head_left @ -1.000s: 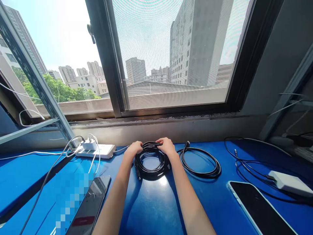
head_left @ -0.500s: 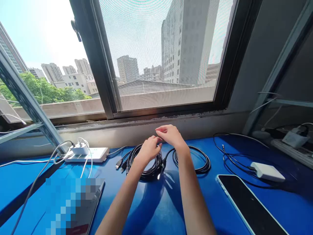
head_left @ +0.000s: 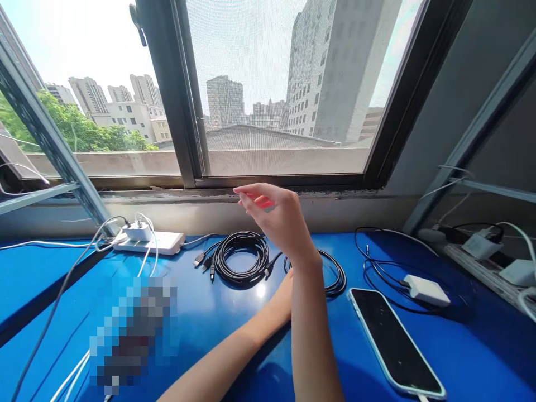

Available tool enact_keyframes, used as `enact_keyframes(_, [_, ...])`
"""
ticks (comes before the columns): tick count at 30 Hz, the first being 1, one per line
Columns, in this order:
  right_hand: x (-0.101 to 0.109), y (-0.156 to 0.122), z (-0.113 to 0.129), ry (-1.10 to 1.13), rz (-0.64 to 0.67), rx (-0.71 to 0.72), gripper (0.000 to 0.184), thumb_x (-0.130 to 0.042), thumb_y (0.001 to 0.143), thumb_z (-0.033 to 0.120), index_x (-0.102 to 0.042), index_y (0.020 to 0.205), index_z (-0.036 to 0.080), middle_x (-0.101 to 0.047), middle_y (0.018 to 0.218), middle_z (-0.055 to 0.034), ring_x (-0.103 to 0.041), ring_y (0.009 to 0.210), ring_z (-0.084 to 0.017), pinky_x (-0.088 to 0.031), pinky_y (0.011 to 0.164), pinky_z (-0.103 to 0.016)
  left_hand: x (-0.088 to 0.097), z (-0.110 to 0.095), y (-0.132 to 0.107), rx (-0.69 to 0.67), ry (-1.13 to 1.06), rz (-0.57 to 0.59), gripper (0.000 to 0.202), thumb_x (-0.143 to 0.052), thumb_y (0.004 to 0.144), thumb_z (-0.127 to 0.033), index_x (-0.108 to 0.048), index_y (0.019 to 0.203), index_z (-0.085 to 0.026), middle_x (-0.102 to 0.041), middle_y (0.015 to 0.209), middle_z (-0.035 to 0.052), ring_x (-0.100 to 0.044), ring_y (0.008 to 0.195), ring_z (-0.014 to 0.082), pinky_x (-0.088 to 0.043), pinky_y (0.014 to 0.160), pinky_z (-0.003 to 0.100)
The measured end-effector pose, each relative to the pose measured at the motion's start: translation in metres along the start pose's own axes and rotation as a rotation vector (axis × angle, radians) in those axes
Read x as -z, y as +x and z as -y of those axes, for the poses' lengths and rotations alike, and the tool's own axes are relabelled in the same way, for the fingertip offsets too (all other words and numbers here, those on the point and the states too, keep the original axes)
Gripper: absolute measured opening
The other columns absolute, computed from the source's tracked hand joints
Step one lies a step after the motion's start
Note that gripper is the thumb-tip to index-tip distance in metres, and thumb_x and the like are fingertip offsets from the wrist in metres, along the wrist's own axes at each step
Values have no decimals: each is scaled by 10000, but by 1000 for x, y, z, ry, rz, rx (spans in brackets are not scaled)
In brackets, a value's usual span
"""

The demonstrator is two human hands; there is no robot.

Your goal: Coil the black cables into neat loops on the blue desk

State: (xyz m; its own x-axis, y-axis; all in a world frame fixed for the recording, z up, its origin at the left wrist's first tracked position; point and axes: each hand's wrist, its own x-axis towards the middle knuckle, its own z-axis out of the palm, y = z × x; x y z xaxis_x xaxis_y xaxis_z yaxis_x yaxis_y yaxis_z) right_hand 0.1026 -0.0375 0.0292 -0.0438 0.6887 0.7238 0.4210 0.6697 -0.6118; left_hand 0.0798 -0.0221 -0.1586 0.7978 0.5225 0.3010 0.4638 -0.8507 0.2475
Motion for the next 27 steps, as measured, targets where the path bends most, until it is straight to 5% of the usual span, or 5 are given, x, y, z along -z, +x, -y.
enact_keyframes(4, [19, -9, 11, 32, -51, 56, 213, -538, 866, 303, -714, 925, 198, -692, 709, 16, -603, 547, -75, -484, 556, -214, 7, -12, 7, -67, 60, 170, 123, -518, 888, -225, -615, 947, -176, -655, 973, 64, -579, 927, 213, -431, 818, 311])
enact_keyframes(12, [74, -57, 22, -159, -540, -62, 309, -527, 831, 435, -706, 848, 184, -623, 551, 19, -491, 400, -80, -388, 427, -209, 22, -41, -26, -9, 20, 198, 221, -551, 887, -353, -576, 972, -151, -669, 947, 81, -617, 906, 216, -435, 805, 307])
enact_keyframes(17, [32, -107, -22, -370, -189, -496, 250, -498, 807, 347, -711, 782, 218, -642, 567, 3, -581, 536, -136, -428, 560, -240, 29, -44, -43, 53, -51, 186, 264, -607, 832, -382, -616, 984, -166, -687, 972, 69, -624, 927, 217, -465, 819, 298])
enact_keyframes(20, [3, -135, -48, -374, -59, -566, 186, -573, 683, 218, -642, 510, 215, -655, 544, -17, -618, 567, -171, -431, 559, -246, 29, -44, -50, 99, -51, 155, 383, -599, 817, -306, -578, 1168, -154, -632, 1194, 117, -552, 1130, 265, -431, 950, 359])
enact_keyframes(27, [-6, -172, -52, -343, -35, -555, 360, -388, 782, 278, -692, 604, 204, -729, 742, -88, -673, 747, -225, -482, 676, -294, 18, -51, -63, 145, 34, 149, 492, -535, 829, -232, -493, 1300, -98, -533, 1339, 172, -469, 1250, 289, -374, 1039, 429])
